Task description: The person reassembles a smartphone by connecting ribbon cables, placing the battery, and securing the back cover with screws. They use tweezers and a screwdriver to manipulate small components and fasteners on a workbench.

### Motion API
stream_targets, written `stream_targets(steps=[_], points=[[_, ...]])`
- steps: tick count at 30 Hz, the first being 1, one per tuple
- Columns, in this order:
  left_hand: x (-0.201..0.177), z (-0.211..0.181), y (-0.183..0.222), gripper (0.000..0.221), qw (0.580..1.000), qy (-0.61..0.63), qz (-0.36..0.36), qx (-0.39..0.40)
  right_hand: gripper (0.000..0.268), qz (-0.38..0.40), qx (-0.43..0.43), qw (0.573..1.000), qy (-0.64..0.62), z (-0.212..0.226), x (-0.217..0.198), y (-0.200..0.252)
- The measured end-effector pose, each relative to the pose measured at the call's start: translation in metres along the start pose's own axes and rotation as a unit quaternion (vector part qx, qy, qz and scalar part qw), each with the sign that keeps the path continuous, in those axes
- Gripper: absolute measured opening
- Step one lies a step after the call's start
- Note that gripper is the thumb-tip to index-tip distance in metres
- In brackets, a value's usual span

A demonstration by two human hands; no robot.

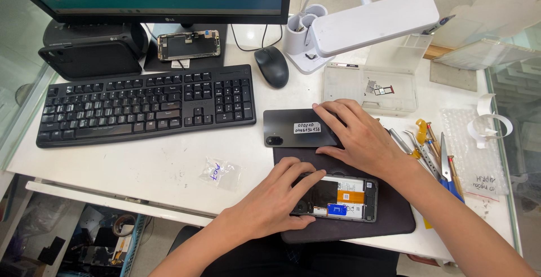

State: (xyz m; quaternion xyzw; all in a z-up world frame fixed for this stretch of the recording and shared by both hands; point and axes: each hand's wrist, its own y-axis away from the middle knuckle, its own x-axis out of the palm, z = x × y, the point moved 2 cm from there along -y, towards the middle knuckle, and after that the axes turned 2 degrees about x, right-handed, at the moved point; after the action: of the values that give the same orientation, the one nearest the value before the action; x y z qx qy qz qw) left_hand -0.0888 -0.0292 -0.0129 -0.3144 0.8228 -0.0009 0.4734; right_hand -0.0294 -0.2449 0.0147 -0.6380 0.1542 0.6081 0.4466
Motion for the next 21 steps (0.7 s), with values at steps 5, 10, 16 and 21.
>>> stream_targets(steps=[5,10,16,21], points=[[0.003,0.0,0.003,0.088,1.0,-0.005,-0.015,0.009,0.085,0.0,0.001,1.0,0.002,0.001,0.001,0.002],[0.008,0.002,0.007,0.088,1.0,-0.001,-0.027,0.009,0.089,0.056,0.032,0.997,-0.04,0.005,0.006,0.008],[0.011,0.001,0.008,0.091,0.997,0.007,-0.071,0.014,0.083,0.048,0.063,0.995,-0.056,0.006,-0.005,0.029],[0.002,-0.001,-0.001,0.096,0.994,0.046,-0.099,-0.014,0.102,0.054,0.012,0.976,-0.211,0.029,-0.025,0.072]])
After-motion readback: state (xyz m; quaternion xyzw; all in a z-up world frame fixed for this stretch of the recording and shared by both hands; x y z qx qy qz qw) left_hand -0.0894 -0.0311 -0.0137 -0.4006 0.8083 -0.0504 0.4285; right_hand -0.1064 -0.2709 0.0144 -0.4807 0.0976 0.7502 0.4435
